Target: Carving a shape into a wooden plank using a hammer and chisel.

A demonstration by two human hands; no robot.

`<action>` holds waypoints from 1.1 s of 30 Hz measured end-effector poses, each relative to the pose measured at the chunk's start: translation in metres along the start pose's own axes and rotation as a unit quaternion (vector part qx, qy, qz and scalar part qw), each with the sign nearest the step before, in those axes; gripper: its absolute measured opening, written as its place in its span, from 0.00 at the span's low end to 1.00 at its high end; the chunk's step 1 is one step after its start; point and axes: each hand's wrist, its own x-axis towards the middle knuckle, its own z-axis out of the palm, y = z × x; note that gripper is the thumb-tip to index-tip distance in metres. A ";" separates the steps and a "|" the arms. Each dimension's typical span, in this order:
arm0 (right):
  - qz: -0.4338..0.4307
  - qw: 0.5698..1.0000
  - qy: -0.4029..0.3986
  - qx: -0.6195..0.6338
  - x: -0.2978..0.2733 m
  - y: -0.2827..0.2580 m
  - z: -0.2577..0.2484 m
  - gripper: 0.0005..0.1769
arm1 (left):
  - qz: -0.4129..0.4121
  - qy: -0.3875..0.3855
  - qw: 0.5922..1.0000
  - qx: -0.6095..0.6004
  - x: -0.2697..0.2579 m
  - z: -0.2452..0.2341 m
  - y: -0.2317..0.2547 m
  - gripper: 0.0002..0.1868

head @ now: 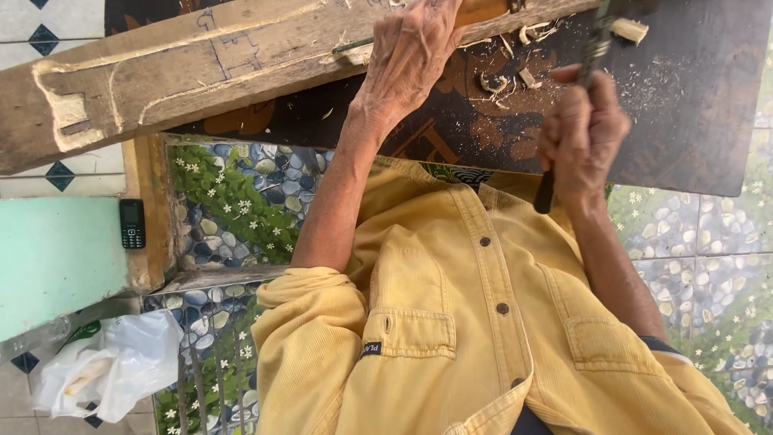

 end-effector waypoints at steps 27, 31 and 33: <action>-0.094 0.881 -0.264 -0.381 0.009 0.044 -0.053 0.10 | -0.244 0.150 0.868 -0.406 0.045 -0.097 -0.050 0.21; -0.135 0.818 -0.296 -0.475 0.015 0.030 -0.040 0.15 | -0.301 0.245 0.710 -0.588 0.009 -0.094 -0.125 0.24; -0.152 0.819 -0.273 -0.481 0.019 0.013 -0.031 0.17 | -0.207 0.352 0.690 -0.597 0.009 -0.121 -0.147 0.11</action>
